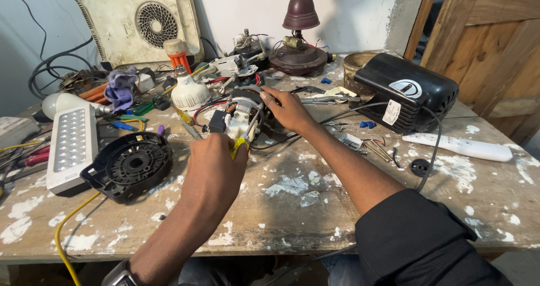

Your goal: The person works on a small electric motor on a cluttered workbench, holding the motor steady and using a yellow-handled screwdriver to loosen and remove screws from its housing. They reposition and turn the motor repeatedly while unscrewing and adjusting its parts.

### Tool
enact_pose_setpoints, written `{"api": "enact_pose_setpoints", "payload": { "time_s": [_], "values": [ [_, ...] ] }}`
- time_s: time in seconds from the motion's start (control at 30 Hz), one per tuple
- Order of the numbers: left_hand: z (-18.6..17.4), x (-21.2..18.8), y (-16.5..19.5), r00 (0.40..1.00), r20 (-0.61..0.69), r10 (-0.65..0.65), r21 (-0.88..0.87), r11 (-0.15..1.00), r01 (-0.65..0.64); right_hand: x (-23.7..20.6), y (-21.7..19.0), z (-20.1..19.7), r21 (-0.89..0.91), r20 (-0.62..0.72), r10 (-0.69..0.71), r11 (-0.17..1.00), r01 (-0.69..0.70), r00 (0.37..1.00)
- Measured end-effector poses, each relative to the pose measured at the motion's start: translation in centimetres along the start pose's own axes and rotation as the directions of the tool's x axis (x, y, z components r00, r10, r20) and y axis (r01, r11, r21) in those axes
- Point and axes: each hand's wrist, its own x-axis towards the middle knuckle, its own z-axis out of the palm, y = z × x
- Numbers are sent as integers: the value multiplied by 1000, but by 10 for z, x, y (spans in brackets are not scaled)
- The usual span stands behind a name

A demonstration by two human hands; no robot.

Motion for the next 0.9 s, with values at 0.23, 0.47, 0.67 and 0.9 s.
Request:
{"api": "enact_pose_setpoints", "payload": {
  "time_s": [0.23,0.47,0.67,0.9],
  "values": [
    [1,3,-1,995,-69,72,-70,995,-76,0,1,0,-15,-1,-16,1000,16,1000],
    [5,-9,-4,990,-14,138,-47,989,-138,-1,-2,-1,-2,-1,-7,1000,7,1000],
    [7,-22,-8,982,97,164,135,975,-177,-1,-2,1,-9,-9,8,1000,-9,1000],
    [6,-29,4,974,213,72,133,986,-102,-2,-6,-1,-1,3,10,1000,-10,1000]
  ]
}}
